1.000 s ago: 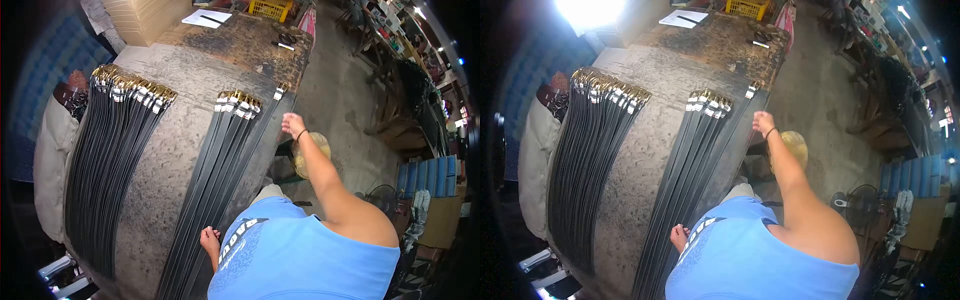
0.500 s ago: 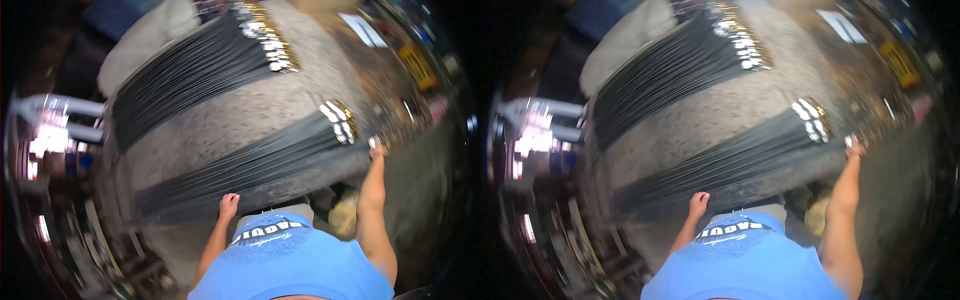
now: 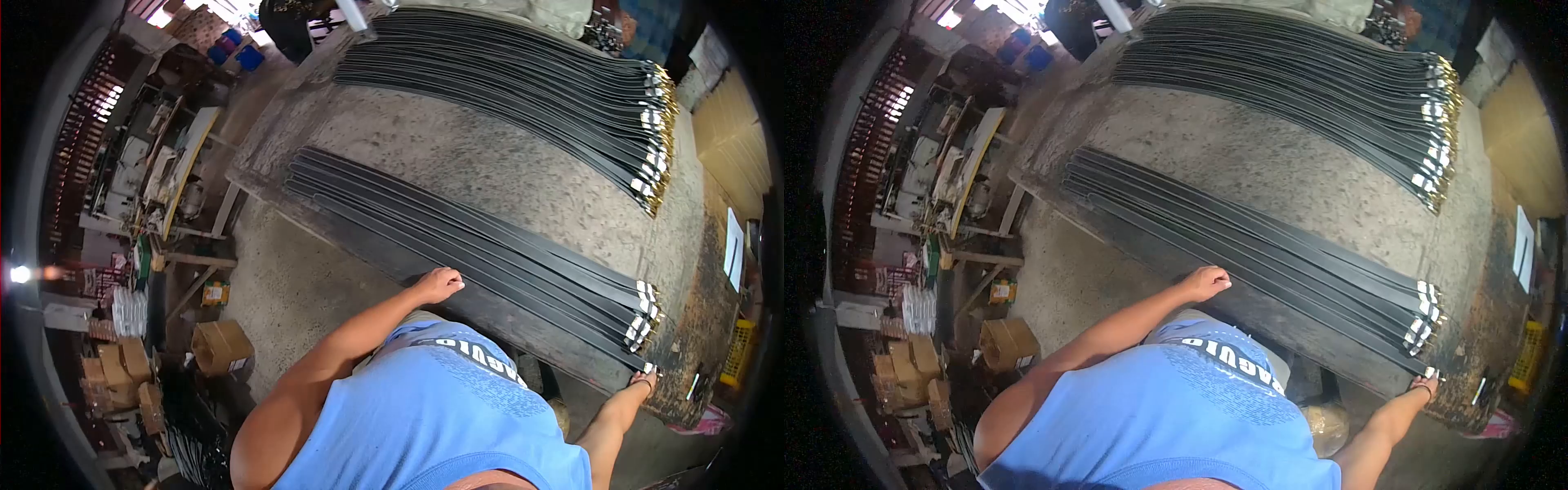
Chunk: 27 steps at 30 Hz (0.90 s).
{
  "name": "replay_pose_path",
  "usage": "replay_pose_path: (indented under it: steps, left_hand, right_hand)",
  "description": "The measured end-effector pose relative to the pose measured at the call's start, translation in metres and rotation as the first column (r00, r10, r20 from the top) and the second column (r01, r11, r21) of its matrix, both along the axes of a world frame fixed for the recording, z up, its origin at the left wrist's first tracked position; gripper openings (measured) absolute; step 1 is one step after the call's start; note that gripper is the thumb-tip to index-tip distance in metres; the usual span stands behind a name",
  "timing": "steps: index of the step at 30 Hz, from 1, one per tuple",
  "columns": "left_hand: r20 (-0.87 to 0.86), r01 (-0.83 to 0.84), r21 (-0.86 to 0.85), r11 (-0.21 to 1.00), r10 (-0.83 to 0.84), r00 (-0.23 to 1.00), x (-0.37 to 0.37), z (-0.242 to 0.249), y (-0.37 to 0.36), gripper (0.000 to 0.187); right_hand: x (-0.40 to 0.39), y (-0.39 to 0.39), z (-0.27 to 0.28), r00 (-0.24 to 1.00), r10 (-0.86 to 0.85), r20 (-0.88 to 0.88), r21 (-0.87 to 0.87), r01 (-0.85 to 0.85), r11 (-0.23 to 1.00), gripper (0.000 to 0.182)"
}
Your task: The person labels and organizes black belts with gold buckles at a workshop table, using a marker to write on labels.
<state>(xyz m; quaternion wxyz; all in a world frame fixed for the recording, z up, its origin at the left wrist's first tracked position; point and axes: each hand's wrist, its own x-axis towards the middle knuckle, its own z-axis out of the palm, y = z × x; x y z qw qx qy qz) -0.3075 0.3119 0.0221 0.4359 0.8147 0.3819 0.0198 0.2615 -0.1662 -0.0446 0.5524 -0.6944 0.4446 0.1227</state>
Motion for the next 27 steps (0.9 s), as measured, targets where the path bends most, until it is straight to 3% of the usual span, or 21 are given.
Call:
replay_pose_path:
  steps: [2,5,6,7,9,10,11,12,13,15,16,18,19,20,21,22,23,25,26,27]
  left_hand:
    - [0.005,0.018,0.012,1.0,-0.018,1.0,-0.014,0.0,0.008,0.025]
    - [-0.037,-0.112,-0.086,0.99,0.109,0.993,-0.035,0.006,0.013,0.026]
    - [-0.049,-0.146,-0.093,0.985,0.142,0.989,-0.037,0.008,0.013,0.026]
    - [-0.056,-0.179,-0.1,0.979,0.174,0.983,-0.038,0.01,0.013,0.027]
    - [-0.032,-0.191,-0.094,0.977,0.189,0.981,-0.037,0.012,0.008,0.028]
    - [-0.108,-0.2,-0.092,0.975,0.19,0.976,-0.033,0.013,0.006,0.03]
    - [-0.182,-0.211,-0.087,0.974,0.193,0.964,-0.03,0.015,0.007,0.032]
    - [-0.225,-0.25,-0.263,0.932,0.193,0.955,-0.026,0.018,0.005,0.033]
    - [-0.266,-0.284,-0.432,0.856,0.18,0.947,-0.021,0.021,0.002,0.035]
    - [-0.23,-0.209,-0.552,0.807,0.094,0.969,-0.016,0.025,-0.008,0.038]
    - [-0.204,-0.194,-0.606,0.771,0.084,0.975,-0.014,0.02,-0.013,0.042]
    - [-0.174,-0.178,-0.664,0.726,0.081,0.981,-0.009,0.013,-0.02,0.045]
    - [-0.15,-0.184,-0.758,0.626,0.107,0.983,-0.007,0.011,-0.022,0.049]
    - [-0.128,-0.179,-0.838,0.515,0.134,0.983,-0.006,0.009,-0.022,0.054]
    - [-0.121,-0.174,-0.843,0.509,0.135,0.983,-0.007,0.009,-0.02,0.054]
    - [-0.1,-0.181,-0.897,0.404,0.212,0.972,-0.007,0.008,-0.018,0.06]
    - [-0.087,-0.173,-0.94,0.295,0.284,0.955,-0.005,0.008,-0.015,0.066]
    - [-0.073,-0.161,-0.964,0.213,0.369,0.927,-0.002,0.021,-0.005,0.075]
    - [-0.091,-0.174,-0.971,0.163,0.422,0.902,-0.001,0.017,-0.002,0.071]
    - [-0.107,-0.181,-0.977,0.115,0.468,0.877,0.001,0.01,0.001,0.067]
  right_hand:
    - [0.013,-0.003,0.001,0.995,0.086,-0.052,0.051,-0.083,0.995,0.038]
    - [0.02,0.007,0.012,0.999,0.01,-0.047,0.098,-0.005,0.995,0.038]
    - [0.019,0.006,0.014,1.0,0.023,-0.008,0.022,-0.022,1.0,0.035]
    - [0.026,0.002,0.006,0.996,-0.062,0.071,-0.075,0.067,0.995,0.035]
    - [0.022,-0.006,0.005,0.884,-0.063,0.464,0.188,-0.029,0.982,0.036]
    - [0.005,0.007,0.038,0.893,-0.048,0.446,-0.087,0.097,0.991,0.035]
    - [0.006,0.0,0.045,0.855,-0.063,0.515,0.022,0.061,0.998,0.036]
    - [0.0,-0.005,0.058,0.767,-0.037,0.641,0.098,-0.034,0.995,0.04]
    - [-0.016,0.004,0.089,0.726,-0.029,0.687,0.096,-0.05,0.994,0.039]
    - [-0.02,0.006,0.129,0.659,-0.006,0.752,0.002,0.007,1.0,0.036]
    - [-0.025,0.009,0.155,0.588,0.173,0.791,-0.204,-0.013,0.979,0.034]
    - [-0.019,0.007,0.205,0.504,0.361,0.784,-0.409,-0.017,0.912,0.034]
    - [-0.007,-0.008,0.225,0.353,0.672,0.651,-0.744,0.121,0.657,0.035]
    - [0.005,-0.023,0.247,0.249,0.893,0.374,-0.904,0.314,0.29,0.037]
    - [0.017,-0.025,0.272,0.229,0.955,0.187,-0.909,0.409,0.08,0.037]
    - [0.028,-0.025,0.297,0.225,0.974,0.009,-0.844,0.525,-0.114,0.038]
    - [0.038,-0.022,0.325,0.134,0.755,0.642,-0.762,0.001,0.647,0.039]
    - [0.018,-0.016,0.361,-0.197,0.855,0.48,-0.85,0.139,0.509,0.041]
    - [0.004,-0.009,0.381,-0.343,0.866,0.363,-0.865,0.223,0.45,0.041]
    - [-0.012,-0.02,0.392,-0.319,0.876,0.362,-0.851,0.271,0.451,0.041]
